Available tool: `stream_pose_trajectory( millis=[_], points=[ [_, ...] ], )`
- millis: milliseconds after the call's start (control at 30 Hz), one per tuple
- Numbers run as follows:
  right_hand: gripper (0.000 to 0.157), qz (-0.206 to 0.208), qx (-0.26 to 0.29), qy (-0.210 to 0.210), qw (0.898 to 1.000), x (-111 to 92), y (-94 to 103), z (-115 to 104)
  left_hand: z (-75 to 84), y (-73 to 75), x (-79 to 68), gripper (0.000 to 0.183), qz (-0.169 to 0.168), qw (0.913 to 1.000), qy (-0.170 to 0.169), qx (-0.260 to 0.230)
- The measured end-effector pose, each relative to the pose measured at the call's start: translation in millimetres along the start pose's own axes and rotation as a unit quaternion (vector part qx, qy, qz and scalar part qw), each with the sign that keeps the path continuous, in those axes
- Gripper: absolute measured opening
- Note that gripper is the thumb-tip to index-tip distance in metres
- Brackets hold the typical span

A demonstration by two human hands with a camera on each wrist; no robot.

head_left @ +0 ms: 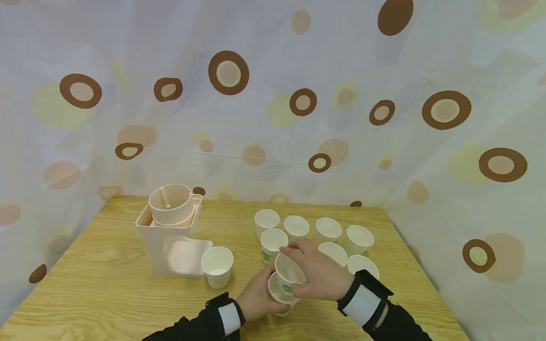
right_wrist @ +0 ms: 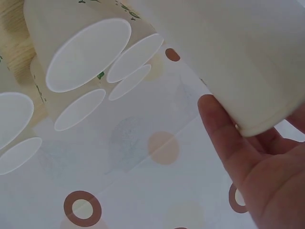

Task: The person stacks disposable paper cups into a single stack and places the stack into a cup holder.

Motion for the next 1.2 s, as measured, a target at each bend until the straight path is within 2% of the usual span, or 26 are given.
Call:
stream_pose_trajectory(
  millis=[200, 467, 633, 1200],
  points=[
    [0.065, -0.011, 0.004, -0.002, 1.0, 1.6, -1.6, 1.1, 1.3, 0.3, -0.3, 0.083, 0.0, 1.0, -0.004, 0.0],
    [0.065, -0.013, 0.009, 0.014, 1.0, 3.2, -3.7, -1.0, 3.9, 0.3, 0.3, 0.09, -0.003, 0.9998, -0.017, -0.011],
    [0.064, -0.034, 0.021, 0.014, 0.999, 3.1, -6.8, -1.9, 4.7, 0.4, -0.2, 0.091, 0.001, 0.9998, -0.021, -0.004],
    [0.067, -0.066, 0.023, 0.009, 0.998, 1.0, -12.2, -2.4, 1.1, 0.5, 1.3, 0.087, -0.005, 0.9999, -0.004, -0.009]
  ],
)
Point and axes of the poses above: each hand's wrist, its own x-axis towards the middle knuckle, its own y-axis out of the back of the hand, z = x × y, the point moved 6 cm from there along x, towards the middle knuckle, and after that the axes turned 8 degrees about -y, right-handed, at the moved point
